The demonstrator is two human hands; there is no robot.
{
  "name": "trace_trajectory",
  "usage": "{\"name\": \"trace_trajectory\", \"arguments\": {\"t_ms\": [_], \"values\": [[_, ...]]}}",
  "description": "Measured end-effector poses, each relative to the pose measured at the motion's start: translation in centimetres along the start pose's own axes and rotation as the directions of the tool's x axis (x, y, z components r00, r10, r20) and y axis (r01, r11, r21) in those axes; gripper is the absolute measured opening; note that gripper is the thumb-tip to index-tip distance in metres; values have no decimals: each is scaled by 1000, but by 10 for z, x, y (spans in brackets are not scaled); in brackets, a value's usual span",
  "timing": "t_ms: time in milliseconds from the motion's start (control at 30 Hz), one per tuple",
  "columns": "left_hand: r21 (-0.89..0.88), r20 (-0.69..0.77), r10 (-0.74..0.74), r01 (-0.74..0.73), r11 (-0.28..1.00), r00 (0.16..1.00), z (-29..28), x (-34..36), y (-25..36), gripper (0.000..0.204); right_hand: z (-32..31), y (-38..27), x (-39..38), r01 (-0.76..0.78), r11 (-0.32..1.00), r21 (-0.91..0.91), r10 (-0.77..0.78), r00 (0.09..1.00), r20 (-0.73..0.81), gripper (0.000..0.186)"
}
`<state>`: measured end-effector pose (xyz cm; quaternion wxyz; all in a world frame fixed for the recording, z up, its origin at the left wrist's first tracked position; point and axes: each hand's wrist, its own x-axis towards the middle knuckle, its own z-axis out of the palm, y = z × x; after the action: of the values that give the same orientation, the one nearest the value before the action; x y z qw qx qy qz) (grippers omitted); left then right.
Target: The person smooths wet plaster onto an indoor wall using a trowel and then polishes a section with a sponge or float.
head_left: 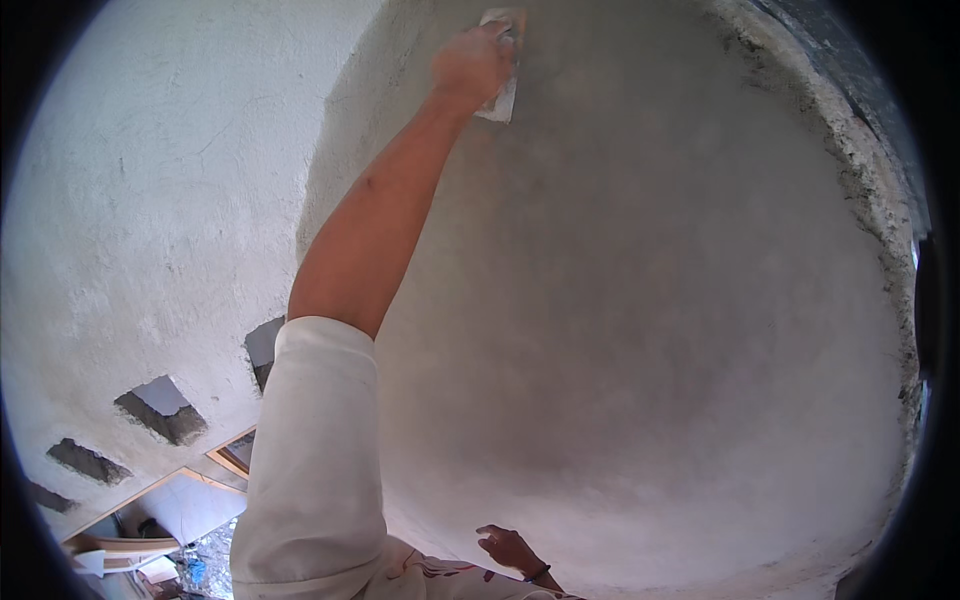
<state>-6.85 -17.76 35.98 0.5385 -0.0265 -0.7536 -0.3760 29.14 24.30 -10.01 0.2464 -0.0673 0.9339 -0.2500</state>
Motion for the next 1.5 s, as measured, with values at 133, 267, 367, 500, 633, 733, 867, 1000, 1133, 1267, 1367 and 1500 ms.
{"name": "trace_trajectory", "arguments": {"t_ms": [133, 267, 367, 500, 633, 733, 867, 1000, 1133, 1267, 1367, 1500], "values": [[8, -74, 19, -18, 1000, 997, 39, -63, -15, 36, 3, 1, -9, 1, 998, 68, 7, 994, -110, 33], [15, 133, 91, -93, 996, 987, 12, -73, 45, 36, 16, 18, 0, -29, 997, 69, 32, 999, -43, 34], [52, 72, -3, -1, 999, 997, 9, -20, -1, 35, 14, 8, -4, 1, 999, 36, -2, 999, 34, 33], [71, -134, 90, -81, 994, 987, 31, -52, -25, 36, 8, 3, -4, -17, 998, 64, 20, 999, -48, 33], [9, 136, 99, -101, 995, 986, 16, -83, 44, 37, 21, 25, -2, -81, 995, 62, 86, 993, -77, 36], [17, 78, -51, 50, 999, 996, 11, -7, -11, 39, 23, 14, 0, 24, 998, 50, -23, 1000, -12, 35], [12, -57, -96, 97, 995, 994, 26, -35, -53, 39, 17, -3, 5, 36, 999, 22, -35, 998, -55, 34], [24, -15, 136, -136, 990, 991, 42, -96, -22, 37, 32, 14, 6, 14, 1000, 4, -13, 998, -65, 34], [-35, 28, -14, 15, 999, 1000, 32, -17, -30, 38, 34, 3, 15, 63, 997, 46, -62, 998, -14, 35], [147, -240, 62, -27, 989, 969, 43, -32, -82, 36, 18, -2, 26, 116, 993, 31, -114, 991, -68, 35], [-37, -54, 265, -267, 963, 963, 48, -111, -32, 35, 19, 12, 25, 99, 995, 7, -96, 983, -157, 32], [70, -7, 491, -490, 869, 871, 19, -85, 119, 26, 25, 20, 26, 53, 998, 19, -51, 995, -91, 32]]}}
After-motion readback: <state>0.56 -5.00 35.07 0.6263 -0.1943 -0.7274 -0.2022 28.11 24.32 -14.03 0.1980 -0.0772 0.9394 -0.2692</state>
